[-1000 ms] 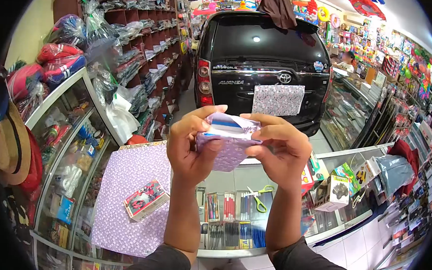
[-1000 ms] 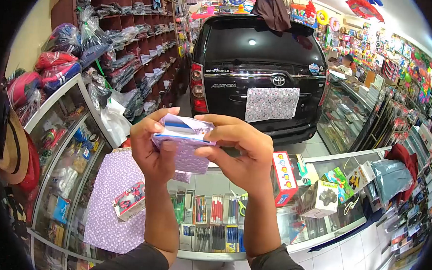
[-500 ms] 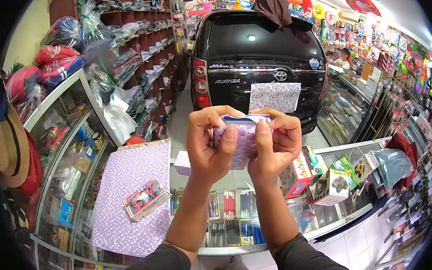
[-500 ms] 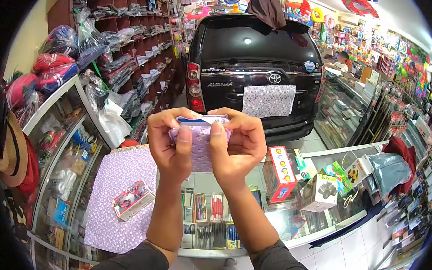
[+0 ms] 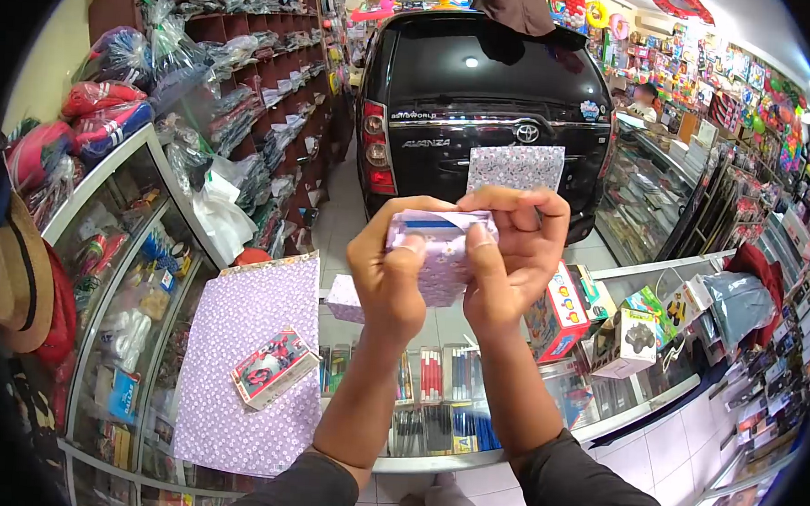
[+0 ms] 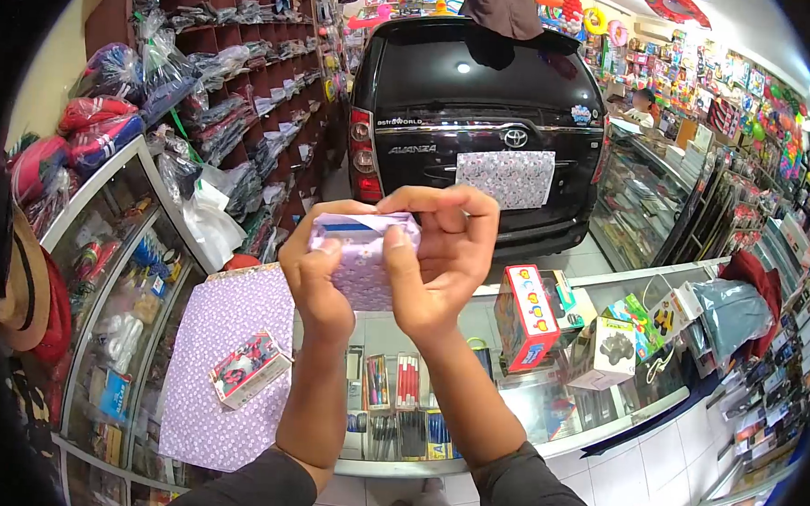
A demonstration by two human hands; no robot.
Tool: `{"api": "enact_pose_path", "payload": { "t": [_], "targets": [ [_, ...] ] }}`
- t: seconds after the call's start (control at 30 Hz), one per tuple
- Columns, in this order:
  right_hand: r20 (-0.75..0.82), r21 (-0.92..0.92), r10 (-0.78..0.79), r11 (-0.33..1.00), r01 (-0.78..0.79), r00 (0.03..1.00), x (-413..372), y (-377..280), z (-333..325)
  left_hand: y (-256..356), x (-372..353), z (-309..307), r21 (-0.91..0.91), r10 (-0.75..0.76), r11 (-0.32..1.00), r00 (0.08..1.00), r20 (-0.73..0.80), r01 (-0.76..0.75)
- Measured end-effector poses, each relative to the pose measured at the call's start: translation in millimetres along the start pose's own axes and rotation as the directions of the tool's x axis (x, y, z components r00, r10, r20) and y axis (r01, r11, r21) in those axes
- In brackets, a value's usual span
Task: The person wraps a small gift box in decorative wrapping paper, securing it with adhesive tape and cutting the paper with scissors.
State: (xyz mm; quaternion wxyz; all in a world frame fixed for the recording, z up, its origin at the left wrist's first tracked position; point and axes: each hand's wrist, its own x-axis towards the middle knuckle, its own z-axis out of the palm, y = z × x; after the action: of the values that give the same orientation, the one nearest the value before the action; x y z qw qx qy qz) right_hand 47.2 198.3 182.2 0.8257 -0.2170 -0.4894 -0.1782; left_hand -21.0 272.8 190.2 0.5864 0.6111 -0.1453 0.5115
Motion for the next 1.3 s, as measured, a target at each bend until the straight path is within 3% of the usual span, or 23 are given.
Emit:
{"api": "enact_pose_path", "payload": {
  "t": [0.07,0.13,0.2,0.27,0.3,0.47,0.53,0.6,0.7,0.83,1.3],
  "targets": [
    [0.021,-0.003,-0.015,1.0,0.015,1.0,1.3,0.9,2.2,0.3,0.5,-0.5,-0.001,-0.002,1.0,0.999,-0.052,0.002],
    [0.072,-0.028,0.133,0.991,-0.131,0.989,4.0,-5.0,7.1,-5.9,2.3,-4.8,0.025,0.115,0.993,0.981,-0.155,-0.112],
    [0.081,-0.225,0.257,0.946,-0.234,0.963,4.4,-6.4,7.2,-7.3,3.3,-10.5,0.036,0.142,0.99,0.969,-0.201,-0.138],
    [0.02,-0.01,0.457,0.889,-0.457,0.889,1.6,-12.8,19.7,-1.5,4.8,-13.4,0.18,0.179,0.975,0.946,-0.271,-0.133],
    [0.019,-0.008,0.458,0.889,-0.458,0.889,0.0,-11.6,19.2,-1.1,5.6,-13.4,0.195,0.178,0.973,0.944,-0.277,-0.127],
    [0.083,0.085,0.381,0.918,-0.387,0.921,-2.6,-5.7,11.8,0.4,7.7,-18.2,0.082,0.087,0.994,0.965,-0.247,-0.069],
    [0.094,0.094,0.368,0.922,-0.376,0.925,-0.5,-5.3,9.2,2.9,8.9,-17.4,0.182,0.143,0.977,0.974,-0.178,-0.11],
    [0.102,0.042,0.375,0.924,-0.381,0.921,2.3,-8.9,8.7,0.7,8.2,-18.3,0.12,0.118,0.988,0.981,-0.152,-0.1],
    [0.168,-0.001,0.311,0.949,-0.315,0.936,1.9,-8.5,7.1,-6.5,10.0,-20.5,0.12,0.277,0.957,0.955,-0.108,-0.264],
    [0.21,-0.011,0.23,0.972,-0.233,0.95,0.2,-7.3,8.8,-5.0,10.5,-22.7,0.112,0.324,0.941,0.946,-0.034,-0.318],
    [0.282,-0.053,0.025,0.999,-0.011,0.959,-0.4,-0.9,1.9,-4.4,11.4,-28.5,0.001,0.383,0.922,0.911,0.153,-0.388]
  ]
}}
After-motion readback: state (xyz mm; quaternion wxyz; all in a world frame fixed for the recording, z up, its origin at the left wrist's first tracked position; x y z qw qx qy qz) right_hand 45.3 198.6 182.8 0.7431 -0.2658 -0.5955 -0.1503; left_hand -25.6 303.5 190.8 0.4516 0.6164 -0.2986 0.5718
